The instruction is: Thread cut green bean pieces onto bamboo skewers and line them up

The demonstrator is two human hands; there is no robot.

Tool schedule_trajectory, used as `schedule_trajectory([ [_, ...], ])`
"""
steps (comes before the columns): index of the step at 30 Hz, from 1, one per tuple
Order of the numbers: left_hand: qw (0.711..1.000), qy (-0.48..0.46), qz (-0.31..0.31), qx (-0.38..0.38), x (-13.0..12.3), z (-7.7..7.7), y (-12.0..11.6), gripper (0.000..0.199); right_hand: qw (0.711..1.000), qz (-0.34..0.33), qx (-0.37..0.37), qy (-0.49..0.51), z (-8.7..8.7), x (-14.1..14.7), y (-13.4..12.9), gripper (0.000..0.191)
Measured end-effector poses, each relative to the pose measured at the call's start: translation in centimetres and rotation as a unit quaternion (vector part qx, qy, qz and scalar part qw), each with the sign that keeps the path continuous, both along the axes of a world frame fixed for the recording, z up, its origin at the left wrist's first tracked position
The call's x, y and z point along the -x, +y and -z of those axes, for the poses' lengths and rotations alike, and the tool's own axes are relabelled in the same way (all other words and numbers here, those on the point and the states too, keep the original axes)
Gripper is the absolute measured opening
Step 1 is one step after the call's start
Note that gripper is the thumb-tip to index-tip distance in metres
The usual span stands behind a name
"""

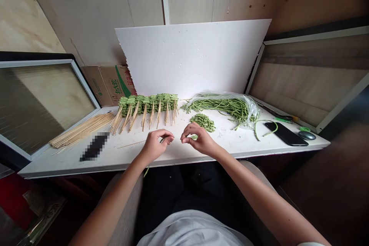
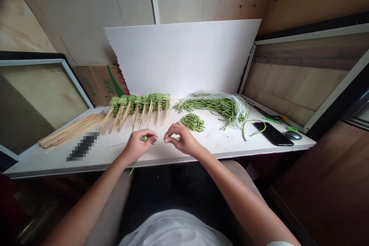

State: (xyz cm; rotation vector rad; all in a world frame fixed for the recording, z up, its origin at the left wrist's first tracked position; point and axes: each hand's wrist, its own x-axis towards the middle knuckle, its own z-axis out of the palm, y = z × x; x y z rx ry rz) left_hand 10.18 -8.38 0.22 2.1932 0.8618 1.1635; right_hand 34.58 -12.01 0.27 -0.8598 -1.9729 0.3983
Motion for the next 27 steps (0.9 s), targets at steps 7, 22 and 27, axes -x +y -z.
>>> schedule_trajectory([
  [7,0.996,-0.049,-0.016,0.072,1.4,-0.8,0.7,0.036,0.984,0.162,0.017,-0.072,3.9,-4.0,4.1,0.033],
  [22,0.999,0.018,0.021,0.038,1.6,-0.8,0.8,0.024,0.982,0.15,-0.009,-0.112,5.1,-5.8,5.0,0.012],
  [27,0.998,0.055,0.022,-0.005,1.0,-1.1,0.1,0.032,0.989,0.139,0.037,-0.032,2.4,-3.8,3.3,0.03],
])
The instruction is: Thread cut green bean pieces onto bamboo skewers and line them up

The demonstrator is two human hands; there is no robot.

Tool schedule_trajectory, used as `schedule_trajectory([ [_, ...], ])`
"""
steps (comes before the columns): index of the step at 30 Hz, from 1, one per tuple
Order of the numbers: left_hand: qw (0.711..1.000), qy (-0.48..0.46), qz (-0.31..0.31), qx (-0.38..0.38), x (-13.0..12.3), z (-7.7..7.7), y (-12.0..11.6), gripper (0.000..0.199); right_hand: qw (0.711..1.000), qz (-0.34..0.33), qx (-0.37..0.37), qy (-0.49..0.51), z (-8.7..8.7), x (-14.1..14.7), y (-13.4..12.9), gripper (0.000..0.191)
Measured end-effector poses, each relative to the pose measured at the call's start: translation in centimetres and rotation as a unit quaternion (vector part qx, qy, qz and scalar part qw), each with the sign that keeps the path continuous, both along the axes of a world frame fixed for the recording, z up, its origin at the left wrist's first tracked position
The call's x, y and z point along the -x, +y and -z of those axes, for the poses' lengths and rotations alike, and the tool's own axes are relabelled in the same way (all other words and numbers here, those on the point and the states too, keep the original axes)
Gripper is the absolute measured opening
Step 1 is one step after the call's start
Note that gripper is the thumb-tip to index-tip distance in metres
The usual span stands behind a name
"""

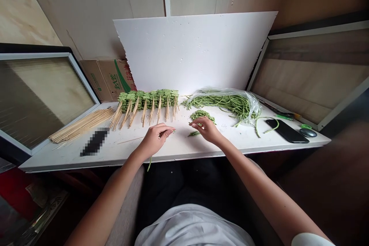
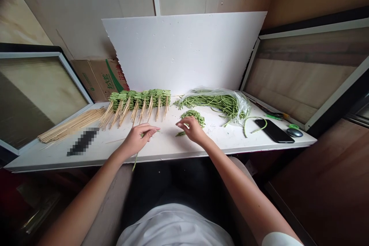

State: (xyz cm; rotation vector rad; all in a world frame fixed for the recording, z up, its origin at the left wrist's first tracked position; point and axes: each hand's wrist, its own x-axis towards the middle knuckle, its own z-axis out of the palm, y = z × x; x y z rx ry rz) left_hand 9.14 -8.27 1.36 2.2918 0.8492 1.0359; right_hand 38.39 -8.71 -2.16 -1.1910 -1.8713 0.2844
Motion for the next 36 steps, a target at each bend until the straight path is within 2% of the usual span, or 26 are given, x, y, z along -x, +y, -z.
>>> schedule_trajectory([
  [4,1.0,0.014,0.011,0.008,-0.7,0.3,-0.6,0.037,0.989,-0.1,0.08,0.068,-1.6,3.1,-2.3,0.04],
  [7,0.999,0.002,0.019,0.036,-1.2,0.7,-0.9,0.041,0.987,-0.128,0.061,0.081,-2.0,4.7,-3.4,0.035],
  [12,0.999,-0.013,0.013,0.048,-1.5,0.7,-1.3,0.046,0.99,-0.119,-0.003,0.069,-2.4,4.4,-3.4,0.031],
  [18,0.998,-0.049,-0.046,0.013,-1.4,0.4,-1.1,0.021,0.988,-0.065,-0.023,0.136,-3.2,3.3,-3.2,0.034],
  [27,0.998,-0.06,-0.024,0.011,-1.9,0.1,-2.2,0.027,0.987,-0.097,-0.044,0.123,-3.0,4.4,-3.8,0.029],
  [32,0.996,0.014,-0.039,-0.077,-1.9,-0.4,-2.6,0.022,0.984,-0.137,-0.034,0.112,-3.1,4.4,-4.0,0.022],
  [36,0.996,0.027,-0.025,-0.076,-2.0,-0.4,-2.5,0.025,0.985,-0.145,-0.043,0.088,-3.2,4.7,-4.3,0.02],
])
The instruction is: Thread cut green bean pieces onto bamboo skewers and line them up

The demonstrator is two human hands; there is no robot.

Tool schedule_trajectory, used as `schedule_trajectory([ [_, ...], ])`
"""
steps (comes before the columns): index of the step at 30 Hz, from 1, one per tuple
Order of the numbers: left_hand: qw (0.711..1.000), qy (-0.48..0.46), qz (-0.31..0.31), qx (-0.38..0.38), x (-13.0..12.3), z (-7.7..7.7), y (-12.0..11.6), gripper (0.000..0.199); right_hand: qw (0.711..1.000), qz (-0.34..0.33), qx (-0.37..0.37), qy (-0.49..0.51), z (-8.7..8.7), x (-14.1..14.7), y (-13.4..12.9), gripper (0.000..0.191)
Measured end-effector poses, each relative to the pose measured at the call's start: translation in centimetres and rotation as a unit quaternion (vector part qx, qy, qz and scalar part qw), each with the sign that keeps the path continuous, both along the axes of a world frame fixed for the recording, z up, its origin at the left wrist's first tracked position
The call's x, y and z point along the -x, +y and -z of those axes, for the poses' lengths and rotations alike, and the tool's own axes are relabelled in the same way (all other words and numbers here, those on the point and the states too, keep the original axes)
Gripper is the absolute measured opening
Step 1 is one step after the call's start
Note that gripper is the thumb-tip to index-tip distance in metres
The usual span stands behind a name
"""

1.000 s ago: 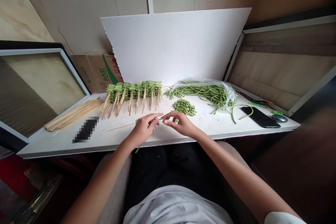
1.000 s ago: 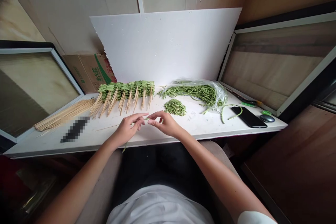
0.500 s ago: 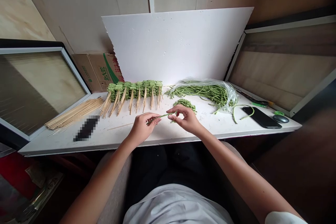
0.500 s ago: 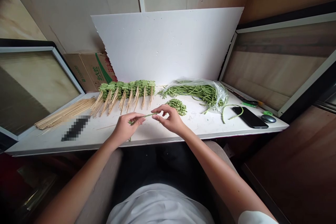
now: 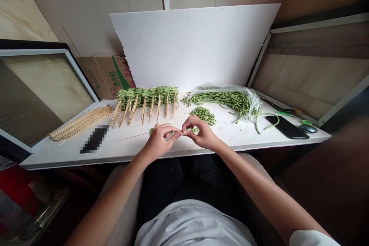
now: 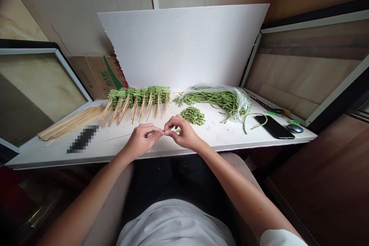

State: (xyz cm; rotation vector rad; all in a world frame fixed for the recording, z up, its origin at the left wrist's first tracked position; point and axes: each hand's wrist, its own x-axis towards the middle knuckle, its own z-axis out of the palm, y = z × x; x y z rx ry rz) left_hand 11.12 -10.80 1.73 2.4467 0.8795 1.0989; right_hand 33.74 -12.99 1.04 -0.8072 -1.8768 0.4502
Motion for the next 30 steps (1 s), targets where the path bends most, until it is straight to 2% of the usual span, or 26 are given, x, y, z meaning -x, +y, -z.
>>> schedule_trajectory([
  [6,1.0,0.005,0.013,0.027,-0.2,0.6,0.0,0.019,1.0,-0.019,0.003,-0.014,0.3,0.8,-0.4,0.016],
  [15,0.999,0.03,-0.004,0.023,-0.9,1.2,-0.5,0.018,0.991,-0.116,0.062,-0.026,0.4,-0.6,0.7,0.016],
  [18,0.999,0.028,-0.035,-0.016,-0.8,1.3,-0.2,0.017,0.995,-0.073,0.065,-0.031,0.3,-0.9,0.7,0.016],
  [22,0.995,0.011,-0.063,-0.078,-0.4,1.3,0.4,0.011,0.999,0.002,0.011,-0.047,0.1,-0.8,0.5,0.018],
  [28,0.993,-0.013,-0.07,-0.091,-0.5,1.1,0.2,0.004,0.995,0.04,-0.065,-0.063,-0.2,0.0,-0.1,0.002],
  [30,0.993,-0.021,-0.07,-0.088,-0.7,1.1,-0.1,0.004,0.994,0.051,-0.074,-0.066,-0.2,0.3,-0.3,0.01],
])
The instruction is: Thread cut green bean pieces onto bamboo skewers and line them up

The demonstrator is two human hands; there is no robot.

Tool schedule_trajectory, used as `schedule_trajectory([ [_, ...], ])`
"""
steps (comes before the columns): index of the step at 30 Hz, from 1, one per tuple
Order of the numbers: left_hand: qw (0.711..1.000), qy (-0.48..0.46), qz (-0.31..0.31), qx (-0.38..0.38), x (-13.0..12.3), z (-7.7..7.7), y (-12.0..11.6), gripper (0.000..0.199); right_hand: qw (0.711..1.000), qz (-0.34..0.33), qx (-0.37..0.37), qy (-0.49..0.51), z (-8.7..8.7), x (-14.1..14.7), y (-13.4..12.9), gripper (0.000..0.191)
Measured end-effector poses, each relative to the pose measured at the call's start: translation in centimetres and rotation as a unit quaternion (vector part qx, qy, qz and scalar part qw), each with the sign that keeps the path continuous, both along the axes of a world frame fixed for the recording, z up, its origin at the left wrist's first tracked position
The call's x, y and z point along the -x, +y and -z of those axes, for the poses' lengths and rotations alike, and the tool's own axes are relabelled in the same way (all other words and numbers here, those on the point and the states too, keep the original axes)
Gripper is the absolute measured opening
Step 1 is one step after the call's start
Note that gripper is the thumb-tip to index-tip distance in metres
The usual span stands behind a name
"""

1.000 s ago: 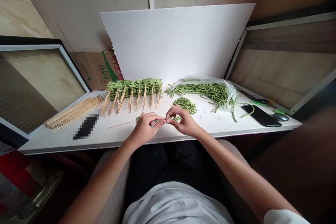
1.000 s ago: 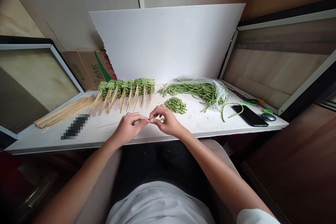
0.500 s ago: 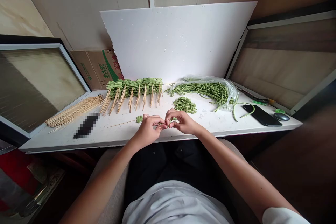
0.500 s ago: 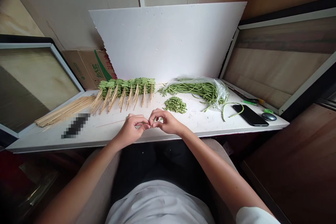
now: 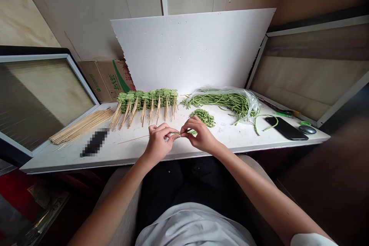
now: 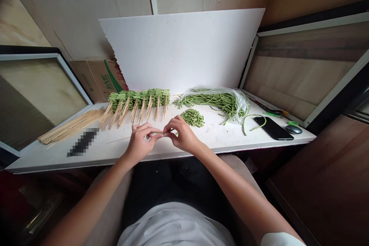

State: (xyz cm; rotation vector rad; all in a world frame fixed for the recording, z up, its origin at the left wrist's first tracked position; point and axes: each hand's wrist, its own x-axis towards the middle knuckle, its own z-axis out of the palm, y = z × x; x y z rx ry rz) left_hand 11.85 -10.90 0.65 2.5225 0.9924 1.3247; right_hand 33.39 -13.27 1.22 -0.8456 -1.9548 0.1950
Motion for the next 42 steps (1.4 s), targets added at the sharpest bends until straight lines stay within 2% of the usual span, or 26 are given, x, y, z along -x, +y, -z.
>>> schedule_trajectory([
  [5,1.0,-0.019,0.006,0.023,-0.3,-0.3,-0.6,0.011,1.0,0.005,-0.016,0.02,0.2,0.7,-0.4,0.026],
  [15,0.987,-0.066,0.075,0.125,-0.2,-0.2,0.2,0.015,0.998,-0.035,0.031,0.04,0.1,0.7,-0.4,0.018],
  [19,0.991,-0.067,0.055,0.103,1.3,-0.7,1.3,0.015,0.996,-0.045,0.044,0.061,0.0,-0.4,0.4,0.017],
  [21,0.991,-0.089,0.038,0.096,2.7,-1.4,2.2,0.014,0.995,-0.027,0.043,0.089,0.2,-1.6,1.3,0.02],
  [23,0.991,-0.102,0.008,0.084,4.1,-2.0,3.0,0.015,0.994,0.021,0.04,0.101,0.8,-3.2,2.5,0.02],
  [25,0.992,-0.104,-0.011,0.071,4.9,-2.3,3.4,0.018,0.993,0.082,0.038,0.069,1.9,-4.6,3.7,0.02],
  [29,0.996,-0.058,-0.013,0.065,4.4,-1.9,3.3,0.028,0.989,0.135,0.054,-0.025,4.7,-6.2,5.5,0.024],
  [33,0.995,-0.002,0.007,0.097,3.5,-1.5,2.9,0.034,0.986,0.13,0.072,-0.072,6.4,-6.3,6.1,0.025],
  [42,0.991,0.023,0.033,0.126,3.5,-0.9,3.2,0.039,0.985,0.099,0.09,-0.111,6.2,-7.4,6.1,0.009],
])
